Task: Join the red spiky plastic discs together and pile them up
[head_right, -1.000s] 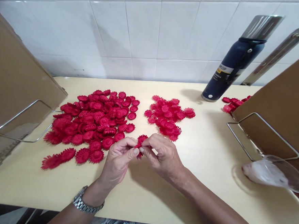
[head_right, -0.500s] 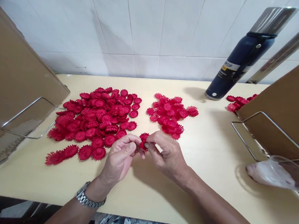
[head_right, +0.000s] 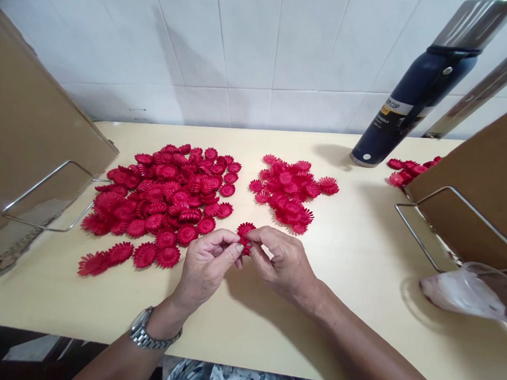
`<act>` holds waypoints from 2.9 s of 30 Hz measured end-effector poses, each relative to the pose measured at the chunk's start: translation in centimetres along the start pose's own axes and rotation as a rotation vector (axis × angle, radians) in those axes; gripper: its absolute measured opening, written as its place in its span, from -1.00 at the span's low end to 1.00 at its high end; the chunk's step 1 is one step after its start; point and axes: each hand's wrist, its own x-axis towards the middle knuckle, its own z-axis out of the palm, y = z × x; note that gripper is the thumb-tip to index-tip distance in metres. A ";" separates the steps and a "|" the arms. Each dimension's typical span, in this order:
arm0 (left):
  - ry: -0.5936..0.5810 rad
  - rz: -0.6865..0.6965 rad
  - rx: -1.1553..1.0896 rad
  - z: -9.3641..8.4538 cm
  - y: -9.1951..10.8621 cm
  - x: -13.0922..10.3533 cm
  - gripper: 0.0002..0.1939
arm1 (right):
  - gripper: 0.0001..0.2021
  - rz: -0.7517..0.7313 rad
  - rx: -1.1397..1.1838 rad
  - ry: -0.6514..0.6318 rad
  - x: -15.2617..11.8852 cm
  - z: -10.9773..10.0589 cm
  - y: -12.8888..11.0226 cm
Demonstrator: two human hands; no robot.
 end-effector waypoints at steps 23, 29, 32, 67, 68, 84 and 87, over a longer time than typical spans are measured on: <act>0.062 0.151 -0.119 0.1 -0.4 -0.6 -0.82 | -0.83 -0.058 -0.187 0.004 0.6 -0.4 -1.5; 0.059 0.116 -0.228 0.2 -0.7 -0.5 -0.85 | -0.86 0.054 -0.047 -0.033 0.6 -0.8 -1.5; 0.005 0.024 -0.316 0.1 -0.7 -0.1 -0.88 | -0.93 0.172 0.197 -0.126 0.6 -1.2 -1.1; -0.123 -0.049 -0.238 -0.2 -0.9 0.1 -0.73 | -0.86 0.184 0.096 -0.163 0.5 -1.1 -1.1; -0.112 -0.041 -0.249 -0.2 -0.9 0.0 -0.73 | -0.86 0.191 0.089 -0.145 0.5 -1.0 -1.2; -0.110 -0.148 -0.479 -1.3 1.2 0.4 -0.81 | -0.85 0.335 -0.712 -0.119 1.6 -4.4 4.6; -0.137 -0.222 -0.566 -1.5 1.1 0.4 -0.79 | -0.79 0.289 -0.636 -0.079 1.4 -4.5 4.0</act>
